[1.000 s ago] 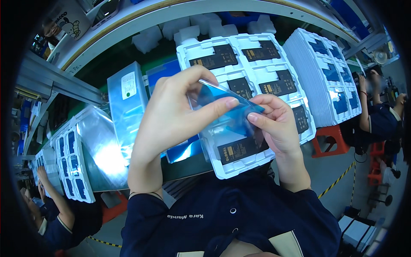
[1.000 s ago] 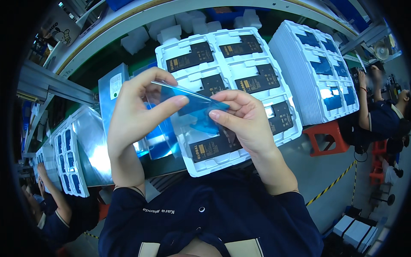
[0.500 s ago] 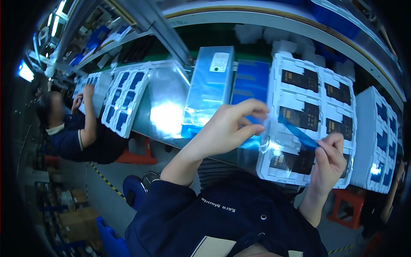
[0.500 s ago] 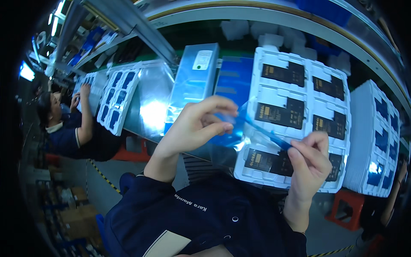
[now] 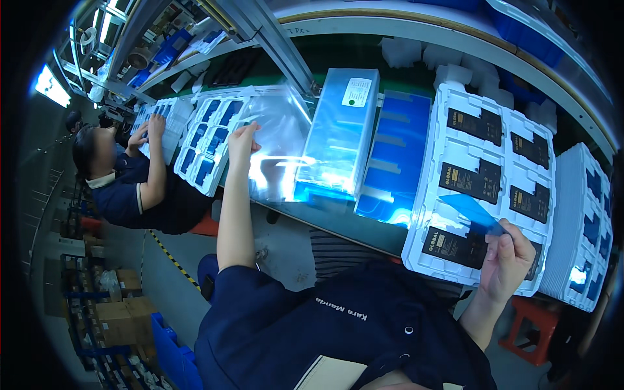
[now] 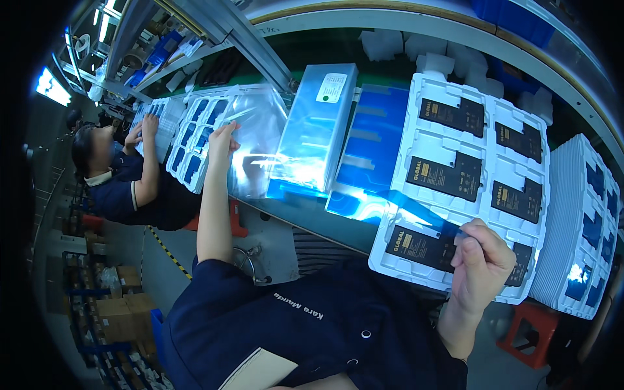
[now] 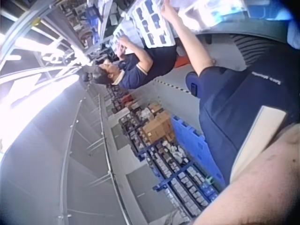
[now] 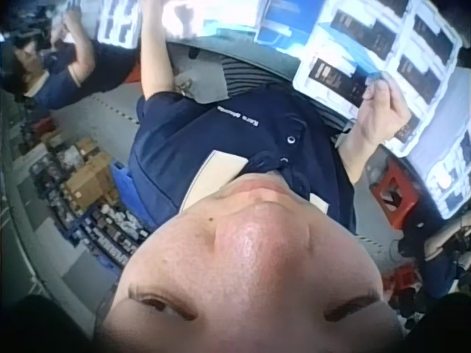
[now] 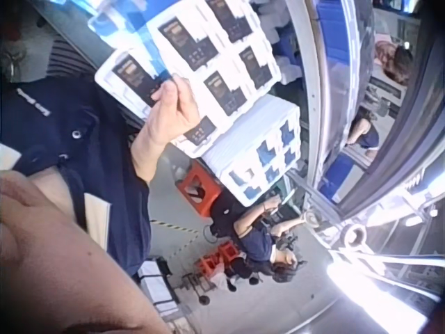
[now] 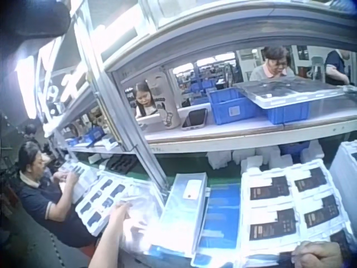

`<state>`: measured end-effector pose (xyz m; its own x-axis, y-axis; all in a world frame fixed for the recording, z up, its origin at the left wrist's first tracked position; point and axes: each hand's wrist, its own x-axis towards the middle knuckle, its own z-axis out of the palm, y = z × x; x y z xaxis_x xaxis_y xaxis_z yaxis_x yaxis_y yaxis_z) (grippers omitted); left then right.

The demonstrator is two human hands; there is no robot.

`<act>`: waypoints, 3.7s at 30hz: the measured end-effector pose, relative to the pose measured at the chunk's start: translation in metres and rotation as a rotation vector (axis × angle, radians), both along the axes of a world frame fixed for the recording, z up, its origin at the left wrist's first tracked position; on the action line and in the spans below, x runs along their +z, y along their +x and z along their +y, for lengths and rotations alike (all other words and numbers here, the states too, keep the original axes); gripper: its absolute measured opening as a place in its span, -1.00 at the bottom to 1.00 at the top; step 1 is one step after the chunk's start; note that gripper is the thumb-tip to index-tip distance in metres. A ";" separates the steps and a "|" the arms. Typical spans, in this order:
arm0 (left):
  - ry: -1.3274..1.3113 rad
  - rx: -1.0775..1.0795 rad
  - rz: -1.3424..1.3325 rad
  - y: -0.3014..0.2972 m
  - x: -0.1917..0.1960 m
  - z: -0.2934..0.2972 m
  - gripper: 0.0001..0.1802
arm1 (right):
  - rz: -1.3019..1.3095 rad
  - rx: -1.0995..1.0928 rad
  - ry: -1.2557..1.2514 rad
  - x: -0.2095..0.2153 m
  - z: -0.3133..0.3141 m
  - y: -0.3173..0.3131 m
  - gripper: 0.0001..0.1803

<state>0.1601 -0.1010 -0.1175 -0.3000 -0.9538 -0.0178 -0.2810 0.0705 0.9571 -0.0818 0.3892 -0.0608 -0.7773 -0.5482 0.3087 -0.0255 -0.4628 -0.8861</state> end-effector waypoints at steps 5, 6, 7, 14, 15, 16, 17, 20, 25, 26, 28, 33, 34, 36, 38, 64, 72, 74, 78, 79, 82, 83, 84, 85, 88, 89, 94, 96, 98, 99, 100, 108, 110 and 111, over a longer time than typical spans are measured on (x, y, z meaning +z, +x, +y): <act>-0.185 0.072 -0.353 -0.013 -0.029 -0.057 -0.63 | 0.147 -0.144 0.025 -0.004 -0.005 0.002 -0.68; -0.240 0.060 -0.396 -0.011 -0.036 -0.072 -0.61 | 0.157 -0.160 0.058 -0.003 -0.005 0.003 -0.65; -0.329 0.004 -0.419 -0.013 -0.037 -0.079 -0.55 | 0.168 -0.179 0.095 -0.002 -0.003 0.004 -0.62; -0.848 0.058 -1.202 -0.068 0.001 -0.015 -0.24 | 0.081 -0.302 0.208 0.005 0.018 0.029 -0.54; -1.022 0.002 -1.191 -0.068 0.007 0.007 -0.26 | 0.048 -0.299 0.245 0.016 0.017 0.031 -0.54; -1.031 -0.181 -0.882 -0.077 0.018 0.039 -0.30 | 0.041 -0.356 0.289 0.019 0.016 0.031 -0.61; -1.012 -0.335 -0.575 -0.086 0.030 0.079 -0.33 | 0.062 -0.347 0.324 0.017 0.019 0.028 -0.65; -0.830 -0.974 -0.065 -0.112 0.053 0.197 -0.37 | 0.110 -0.328 0.364 0.011 0.029 0.018 -0.79; -0.758 -1.190 0.056 -0.116 0.027 0.285 -0.21 | -0.004 -0.193 0.434 0.007 0.039 0.007 -0.77; -0.814 -1.181 0.052 -0.115 0.020 0.289 -0.19 | -0.024 -0.179 0.425 0.007 0.036 0.005 -0.76; -0.866 -1.157 0.075 -0.114 0.013 0.288 -0.17 | -0.055 -0.167 0.418 0.008 0.030 0.006 -0.74; -0.642 -1.098 0.273 -0.116 0.000 0.294 -0.17 | -0.042 -0.123 0.478 0.009 0.025 0.007 -0.72; -0.614 -1.089 0.305 -0.117 -0.004 0.296 -0.17 | -0.039 -0.125 0.500 0.009 0.025 0.008 -0.72; -0.597 -1.080 0.341 -0.118 -0.009 0.295 -0.19 | -0.033 -0.137 0.543 0.011 0.025 0.009 -0.72; -0.616 -1.080 0.348 -0.119 -0.011 0.295 -0.24 | -0.044 -0.151 0.547 0.011 0.024 0.009 -0.72; -0.691 -1.093 0.314 -0.115 -0.011 0.298 -0.63 | -0.058 -0.123 0.503 0.008 0.022 0.008 -0.76; -0.705 -1.084 0.297 -0.114 -0.010 0.299 -0.62 | -0.040 -0.152 0.560 0.008 0.020 0.010 -0.77; -0.709 -1.082 0.303 -0.115 -0.010 0.299 -0.62 | -0.032 -0.160 0.555 0.007 0.020 0.011 -0.77; -0.714 -1.073 0.296 -0.115 -0.010 0.299 -0.62 | 0.021 -0.179 0.590 0.006 0.018 0.013 -0.76; -0.714 -1.071 0.294 -0.115 -0.010 0.300 -0.62 | 0.075 -0.189 0.652 0.006 0.018 0.013 -0.74; -0.707 -1.066 0.284 -0.115 -0.009 0.301 -0.63 | 0.258 -0.232 0.826 0.008 0.017 0.014 -0.64; -0.703 -1.064 0.280 -0.115 -0.009 0.301 -0.63 | 0.333 -0.255 0.873 0.010 0.015 0.016 -0.59; -0.713 -1.073 0.289 -0.115 -0.007 0.300 -0.63 | 0.408 -0.280 0.920 0.012 0.011 0.017 -0.53; -0.723 -1.080 0.298 -0.115 -0.005 0.300 -0.62 | 0.451 -0.339 0.885 0.013 0.008 0.020 -0.48; -0.495 -0.954 0.456 -0.115 -0.014 0.286 -0.60 | 0.576 -0.431 0.785 0.008 0.004 0.022 -0.31; -0.377 -0.882 0.528 -0.116 -0.018 0.278 -0.59 | 0.577 -0.463 0.771 0.005 0.006 0.021 -0.32; -1.127 -0.685 -0.618 -0.131 -0.010 0.254 -0.53 | 0.554 -0.539 0.729 0.002 0.009 0.023 -0.34; -1.148 -0.664 -0.723 -0.130 -0.017 0.256 -0.46 | 0.549 -0.549 0.722 0.001 0.008 0.024 -0.37; -1.141 -0.646 -0.708 -0.131 -0.019 0.256 -0.46 | 0.573 -0.562 0.718 0.000 0.009 0.024 -0.41; -1.132 -0.638 -0.702 -0.130 -0.020 0.257 -0.46 | 0.584 -0.564 0.722 0.000 0.010 0.024 -0.43; -1.145 -0.589 -0.656 -0.134 -0.023 0.256 -0.50 | 0.587 -0.569 0.714 -0.001 0.009 0.024 -0.45; -0.974 -0.465 -0.276 -0.118 0.015 0.256 -0.62 | 0.553 -0.488 0.666 0.000 0.008 0.024 -0.57; -0.819 -0.525 -0.205 -0.101 0.055 0.264 -0.62 | 0.672 -0.492 0.600 -0.001 0.007 0.024 -0.60; -0.649 -0.589 -0.184 -0.091 0.076 0.269 -0.61 | 0.734 -0.499 0.571 -0.001 0.007 0.025 -0.61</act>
